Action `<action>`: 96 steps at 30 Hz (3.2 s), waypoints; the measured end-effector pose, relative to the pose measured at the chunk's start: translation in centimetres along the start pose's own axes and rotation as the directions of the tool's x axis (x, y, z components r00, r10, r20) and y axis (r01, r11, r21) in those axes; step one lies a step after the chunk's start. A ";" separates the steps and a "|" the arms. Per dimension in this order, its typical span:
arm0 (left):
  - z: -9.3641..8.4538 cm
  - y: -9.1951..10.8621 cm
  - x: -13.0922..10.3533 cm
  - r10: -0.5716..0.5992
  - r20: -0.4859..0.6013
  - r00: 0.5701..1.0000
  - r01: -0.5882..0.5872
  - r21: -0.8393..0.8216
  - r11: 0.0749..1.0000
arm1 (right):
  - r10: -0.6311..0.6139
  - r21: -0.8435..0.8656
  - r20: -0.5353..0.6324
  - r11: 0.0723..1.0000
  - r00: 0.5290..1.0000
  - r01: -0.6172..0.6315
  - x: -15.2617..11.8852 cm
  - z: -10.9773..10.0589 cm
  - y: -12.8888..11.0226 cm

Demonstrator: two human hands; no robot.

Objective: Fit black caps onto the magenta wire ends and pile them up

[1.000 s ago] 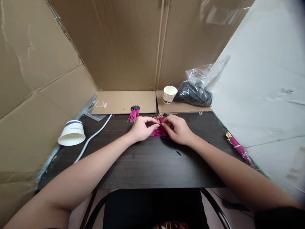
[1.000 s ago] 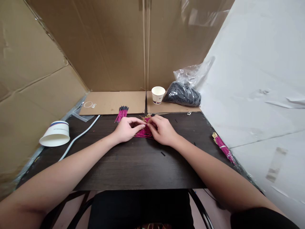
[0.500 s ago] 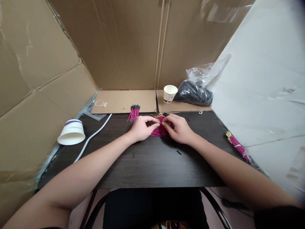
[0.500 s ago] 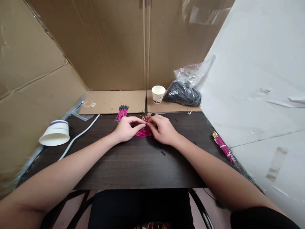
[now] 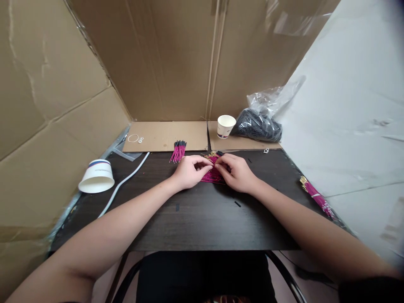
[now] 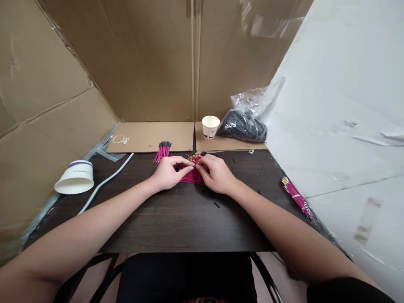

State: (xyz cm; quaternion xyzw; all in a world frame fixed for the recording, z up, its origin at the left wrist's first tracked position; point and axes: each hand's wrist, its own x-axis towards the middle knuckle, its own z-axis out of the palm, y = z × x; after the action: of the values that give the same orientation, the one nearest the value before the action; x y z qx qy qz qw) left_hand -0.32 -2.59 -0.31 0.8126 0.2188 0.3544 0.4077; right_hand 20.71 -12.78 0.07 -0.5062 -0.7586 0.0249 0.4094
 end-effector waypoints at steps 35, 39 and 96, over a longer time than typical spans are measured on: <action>0.2 0.1 0.1 -0.035 -0.016 0.999 0.034 -0.065 0.997 | -0.032 0.002 -0.033 0.999 0.999 0.032 0.0 -0.3 -0.2; 0.2 0.0 0.1 -0.049 -0.015 0.999 0.047 -0.075 0.996 | -0.024 0.003 -0.047 1.000 0.999 0.024 0.0 -0.4 -0.3; -5.3 1.6 1.6 -0.131 -0.380 0.916 0.363 0.643 0.674 | 0.177 -0.008 -0.127 0.984 0.976 -0.180 0.3 -0.5 0.2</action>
State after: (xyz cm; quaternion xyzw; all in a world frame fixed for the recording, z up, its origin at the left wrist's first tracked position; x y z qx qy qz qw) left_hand -3.14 0.22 3.79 0.8036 0.5058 0.3050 0.0741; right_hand 21.13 -12.60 0.51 -0.5768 -0.6830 0.0225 0.4475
